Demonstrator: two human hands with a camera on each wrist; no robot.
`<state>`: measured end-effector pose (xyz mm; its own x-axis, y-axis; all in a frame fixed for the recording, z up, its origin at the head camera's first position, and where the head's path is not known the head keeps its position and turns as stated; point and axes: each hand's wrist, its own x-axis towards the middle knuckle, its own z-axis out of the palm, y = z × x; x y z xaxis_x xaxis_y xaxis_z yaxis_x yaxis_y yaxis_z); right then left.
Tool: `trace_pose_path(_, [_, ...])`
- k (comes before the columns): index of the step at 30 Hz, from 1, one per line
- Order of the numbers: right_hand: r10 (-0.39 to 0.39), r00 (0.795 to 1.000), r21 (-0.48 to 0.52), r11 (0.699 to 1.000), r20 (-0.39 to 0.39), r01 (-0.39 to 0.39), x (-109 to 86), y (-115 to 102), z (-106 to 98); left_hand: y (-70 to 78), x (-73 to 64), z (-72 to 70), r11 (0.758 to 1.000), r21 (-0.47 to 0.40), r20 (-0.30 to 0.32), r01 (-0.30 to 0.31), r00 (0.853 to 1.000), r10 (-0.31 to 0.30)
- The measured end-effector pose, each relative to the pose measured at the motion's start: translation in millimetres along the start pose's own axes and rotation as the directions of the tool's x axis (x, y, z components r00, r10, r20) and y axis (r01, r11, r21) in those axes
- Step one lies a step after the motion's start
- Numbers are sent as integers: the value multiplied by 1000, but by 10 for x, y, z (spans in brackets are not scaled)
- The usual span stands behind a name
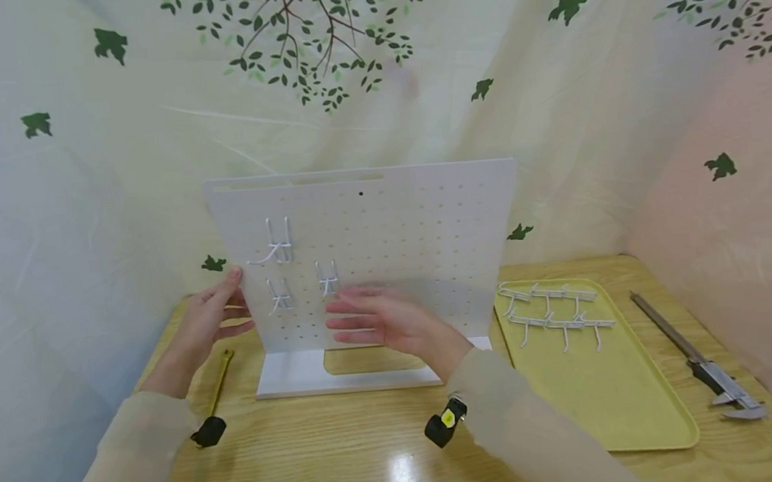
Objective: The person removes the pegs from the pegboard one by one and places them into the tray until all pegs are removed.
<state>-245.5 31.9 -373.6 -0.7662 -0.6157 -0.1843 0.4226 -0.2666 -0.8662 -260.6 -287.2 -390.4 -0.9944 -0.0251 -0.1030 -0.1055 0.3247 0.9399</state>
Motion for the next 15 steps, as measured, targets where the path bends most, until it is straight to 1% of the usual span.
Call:
trace_pose_path(7, [25, 1000, 132, 991, -11, -24, 157, -9, 152, 17, 5, -9, 1000, -4, 1, -11, 1000, 11])
trace_pose_path(11, [44, 999, 150, 988, -19, -41, 208, -4, 204, 14, -3, -6, 1000, 8, -2, -11, 1000, 11])
trace_pose_path(15, [48, 998, 149, 988, -45, -41, 227, -8, 222, 19, -19, 3, 1000, 15, -2, -8, 1000, 8])
